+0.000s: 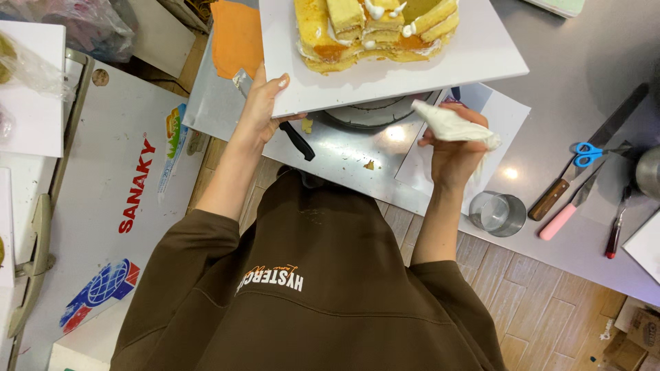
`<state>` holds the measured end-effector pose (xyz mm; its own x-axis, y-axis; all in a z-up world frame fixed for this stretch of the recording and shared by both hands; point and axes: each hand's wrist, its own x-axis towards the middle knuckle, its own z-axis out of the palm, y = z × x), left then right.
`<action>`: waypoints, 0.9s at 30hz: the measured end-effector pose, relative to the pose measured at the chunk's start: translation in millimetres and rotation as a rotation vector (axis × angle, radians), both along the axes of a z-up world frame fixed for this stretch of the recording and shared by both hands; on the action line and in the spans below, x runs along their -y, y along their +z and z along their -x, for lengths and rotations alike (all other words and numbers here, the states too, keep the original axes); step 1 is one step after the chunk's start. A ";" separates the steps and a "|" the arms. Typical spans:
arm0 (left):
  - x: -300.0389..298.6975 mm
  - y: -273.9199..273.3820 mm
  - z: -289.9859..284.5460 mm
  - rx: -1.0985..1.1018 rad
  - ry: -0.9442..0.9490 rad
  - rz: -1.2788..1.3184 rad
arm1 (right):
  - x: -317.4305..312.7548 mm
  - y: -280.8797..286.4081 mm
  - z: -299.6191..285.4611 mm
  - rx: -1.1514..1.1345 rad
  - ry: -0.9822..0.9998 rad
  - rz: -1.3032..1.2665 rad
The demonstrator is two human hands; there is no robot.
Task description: The person assembles a cake by cutting layers of flavored sponge cake with a knife, placing them on a board, and applying cream between the layers using a piping bag.
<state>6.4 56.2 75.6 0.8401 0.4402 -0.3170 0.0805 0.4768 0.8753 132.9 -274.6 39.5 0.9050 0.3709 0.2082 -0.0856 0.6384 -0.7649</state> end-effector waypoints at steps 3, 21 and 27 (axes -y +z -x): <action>-3.0 -2.8 -0.5 -0.033 0.014 0.040 | -5.2 -2.4 -8.8 0.180 0.014 0.055; 16.1 -1.4 -2.2 0.056 0.015 0.023 | -92.7 48.7 -44.4 0.696 -0.218 0.838; 20.8 -3.6 -0.2 0.054 0.000 0.017 | -91.8 49.9 -36.8 0.697 -0.269 0.809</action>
<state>6.6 35.4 72.0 0.8560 0.4355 -0.2786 0.0333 0.4912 0.8704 169.7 -182.8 89.5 0.7551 0.4368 0.4890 0.5940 -0.1401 -0.7921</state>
